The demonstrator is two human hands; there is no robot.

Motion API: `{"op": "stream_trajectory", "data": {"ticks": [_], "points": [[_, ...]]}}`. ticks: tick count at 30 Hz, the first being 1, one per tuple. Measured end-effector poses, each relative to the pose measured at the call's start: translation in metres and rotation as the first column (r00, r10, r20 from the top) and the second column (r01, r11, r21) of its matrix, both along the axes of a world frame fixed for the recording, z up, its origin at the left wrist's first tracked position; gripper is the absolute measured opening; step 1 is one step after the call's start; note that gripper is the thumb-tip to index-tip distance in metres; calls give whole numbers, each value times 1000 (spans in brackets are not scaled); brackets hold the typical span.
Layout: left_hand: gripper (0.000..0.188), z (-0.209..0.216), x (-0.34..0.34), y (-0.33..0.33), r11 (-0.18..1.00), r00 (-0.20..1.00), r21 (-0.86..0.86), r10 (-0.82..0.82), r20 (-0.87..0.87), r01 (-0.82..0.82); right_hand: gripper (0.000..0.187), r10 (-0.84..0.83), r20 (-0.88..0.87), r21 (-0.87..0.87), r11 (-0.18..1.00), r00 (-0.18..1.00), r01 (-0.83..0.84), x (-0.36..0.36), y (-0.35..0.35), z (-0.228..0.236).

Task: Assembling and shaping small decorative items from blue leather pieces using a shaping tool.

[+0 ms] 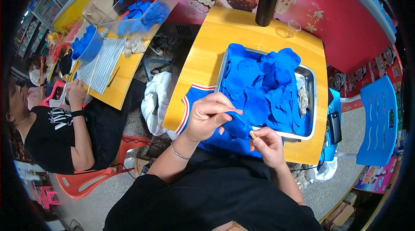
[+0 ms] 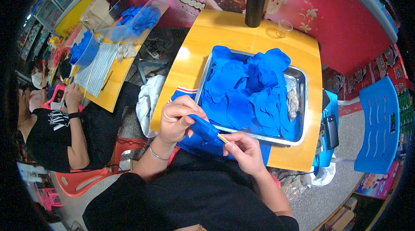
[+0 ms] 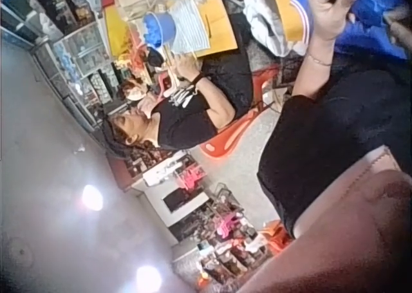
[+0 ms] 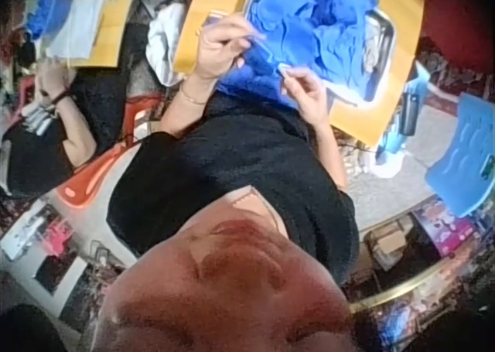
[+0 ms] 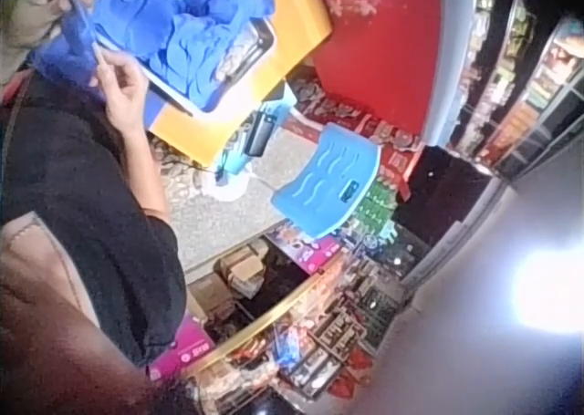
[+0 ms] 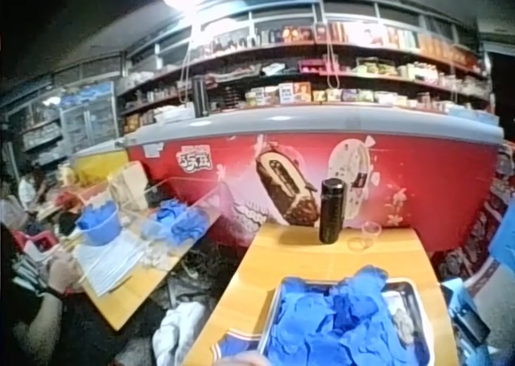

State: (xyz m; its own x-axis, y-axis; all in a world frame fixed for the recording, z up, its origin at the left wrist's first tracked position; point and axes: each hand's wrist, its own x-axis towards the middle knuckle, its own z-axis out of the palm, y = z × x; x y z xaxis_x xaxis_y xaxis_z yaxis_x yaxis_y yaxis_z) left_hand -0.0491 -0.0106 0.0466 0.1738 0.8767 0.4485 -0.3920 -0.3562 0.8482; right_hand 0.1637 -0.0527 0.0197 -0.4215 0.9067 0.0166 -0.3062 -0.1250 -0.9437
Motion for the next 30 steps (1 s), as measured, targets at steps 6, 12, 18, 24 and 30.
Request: {"op": "stream_trajectory", "data": {"ticks": [6,12,18,24,30], "points": [[20,2,-4,1,997,999,-72,-27,31,29,21,-21,7,14,1000,1000,21,7,-1,-2],[21,-4,-1,-4,996,996,-77,53,74,-47,20,40,-2,-56,998,999,-40,9,-3,-5],[21,-13,-16,8,880,904,-355,393,170,-316,17,-177,212,84,983,961,162,26,5,-4],[14,-14,-23,12,864,898,-390,408,168,-319,26,-419,594,553,833,686,29,19,29,2],[13,-16,-27,7,821,881,-417,465,90,-391,34,-572,562,701,713,597,23,2,76,22]]}}
